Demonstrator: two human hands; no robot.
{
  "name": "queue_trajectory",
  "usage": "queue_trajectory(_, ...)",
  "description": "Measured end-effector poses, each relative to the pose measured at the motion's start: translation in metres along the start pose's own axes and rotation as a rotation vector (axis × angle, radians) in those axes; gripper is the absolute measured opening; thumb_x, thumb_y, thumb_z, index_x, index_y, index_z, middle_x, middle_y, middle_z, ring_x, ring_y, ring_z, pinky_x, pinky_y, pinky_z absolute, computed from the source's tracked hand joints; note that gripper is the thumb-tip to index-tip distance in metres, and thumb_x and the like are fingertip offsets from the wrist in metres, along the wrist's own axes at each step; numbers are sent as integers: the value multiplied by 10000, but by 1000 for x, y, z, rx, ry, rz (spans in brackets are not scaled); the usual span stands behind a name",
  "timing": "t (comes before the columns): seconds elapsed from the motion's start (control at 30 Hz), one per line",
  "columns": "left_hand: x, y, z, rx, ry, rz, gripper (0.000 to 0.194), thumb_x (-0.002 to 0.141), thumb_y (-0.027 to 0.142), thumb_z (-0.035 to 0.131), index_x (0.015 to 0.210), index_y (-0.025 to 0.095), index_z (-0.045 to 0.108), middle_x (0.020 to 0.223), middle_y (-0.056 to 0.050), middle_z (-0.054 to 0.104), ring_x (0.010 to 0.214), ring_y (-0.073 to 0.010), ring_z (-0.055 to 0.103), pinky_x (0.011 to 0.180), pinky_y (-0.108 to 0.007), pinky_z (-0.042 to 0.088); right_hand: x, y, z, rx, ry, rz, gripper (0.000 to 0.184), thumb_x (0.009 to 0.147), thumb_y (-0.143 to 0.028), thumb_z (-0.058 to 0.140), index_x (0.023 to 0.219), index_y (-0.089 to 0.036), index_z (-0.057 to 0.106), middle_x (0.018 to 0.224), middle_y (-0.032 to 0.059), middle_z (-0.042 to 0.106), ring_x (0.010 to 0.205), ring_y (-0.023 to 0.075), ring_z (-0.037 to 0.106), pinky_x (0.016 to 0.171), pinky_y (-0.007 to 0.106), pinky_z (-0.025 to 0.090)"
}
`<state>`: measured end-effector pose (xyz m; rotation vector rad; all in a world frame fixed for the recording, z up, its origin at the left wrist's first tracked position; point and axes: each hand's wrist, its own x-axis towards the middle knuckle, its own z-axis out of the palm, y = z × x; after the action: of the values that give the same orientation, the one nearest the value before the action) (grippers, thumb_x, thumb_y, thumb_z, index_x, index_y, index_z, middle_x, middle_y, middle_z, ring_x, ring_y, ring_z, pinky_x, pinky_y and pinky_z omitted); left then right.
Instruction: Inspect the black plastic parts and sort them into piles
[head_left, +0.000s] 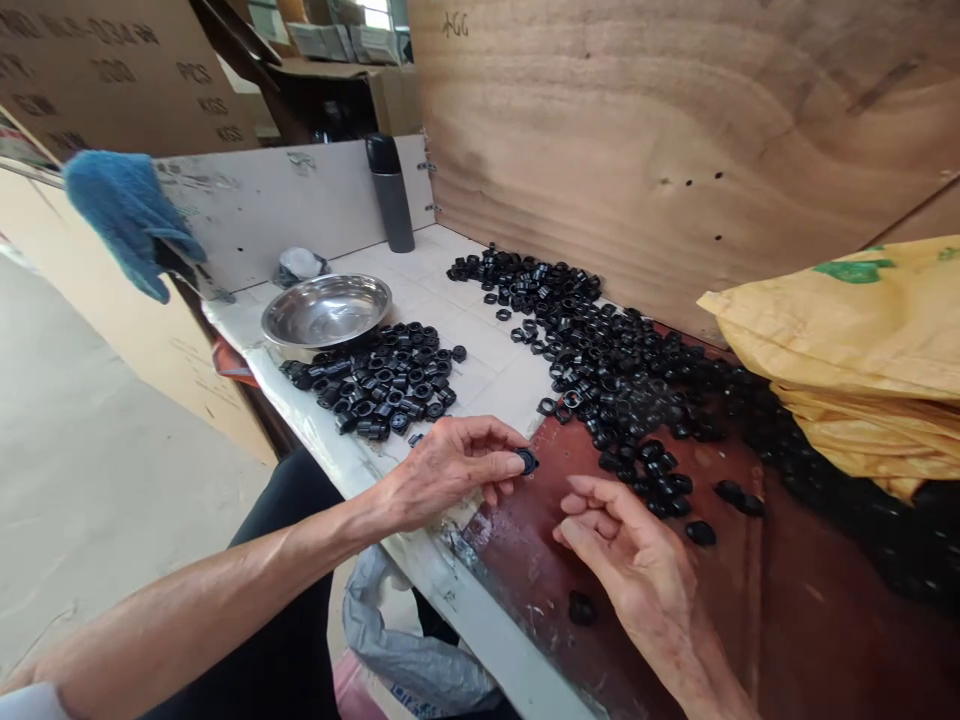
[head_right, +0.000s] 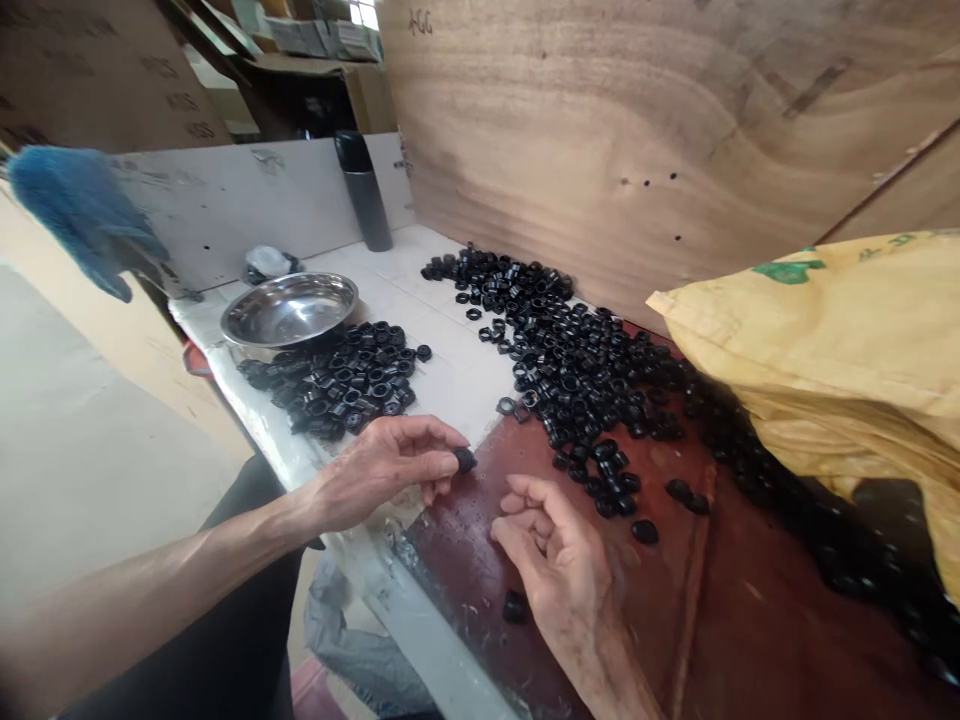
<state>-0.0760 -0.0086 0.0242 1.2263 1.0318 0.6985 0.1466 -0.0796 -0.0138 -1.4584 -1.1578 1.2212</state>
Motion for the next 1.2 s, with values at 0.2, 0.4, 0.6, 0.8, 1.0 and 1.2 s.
queue_trajectory(0.2, -13, -25, 31, -289, -55, -117, 382, 843, 362, 779, 1151, 138, 748, 823, -84, 795, 747, -153, 747, 775, -256, 589, -6, -9, 4, -120, 23, -179, 199, 860, -347, 733, 1024, -234, 745, 1010, 50, 759, 869, 194, 728, 790, 256, 586)
queue_trajectory(0.4, -13, -36, 41, -370, -35, -74, 339, 828, 318, 802, 1106, 140, 729, 768, -33, 756, 710, -112, 699, 738, -210, 556, -5, -8, 0, -143, -28, -132, 183, 900, -383, 690, 995, -233, 737, 950, 43, 774, 824, 191, 735, 788, 260, 584)
queue_trajectory(0.6, -15, -33, 48, -348, 31, -5, 339, 734, 284, 870, 1012, 134, 745, 903, -59, 758, 797, -155, 706, 812, -289, 595, -7, -8, 0, -14, -88, -25, 245, 868, -403, 737, 1032, -222, 720, 950, 49, 793, 851, 203, 758, 776, 255, 600)
queue_trajectory(0.8, -14, -41, 47, -333, 36, 178, 248, 707, 233, 883, 933, 167, 807, 1048, -66, 678, 967, -188, 691, 907, -322, 597, -7, -9, 1, -8, -108, -59, 238, 878, -364, 724, 1058, -209, 725, 989, 62, 786, 878, 188, 756, 798, 246, 609)
queue_trajectory(1.0, -15, -38, 48, -397, -9, 166, 265, 699, 224, 891, 950, 181, 815, 1066, -74, 668, 969, -217, 713, 893, -376, 641, -8, -10, 2, -8, -83, -36, 293, 877, -412, 721, 1085, -204, 720, 1029, 82, 788, 859, 199, 763, 811, 282, 626)
queue_trajectory(1.2, -18, -36, 47, -395, -16, 141, 255, 750, 258, 854, 993, 187, 815, 1086, -76, 654, 880, -199, 725, 854, -383, 652, -6, -9, 0, 18, -136, 12, 326, 899, -470, 692, 1075, -197, 718, 952, 78, 801, 812, 212, 774, 796, 299, 627)
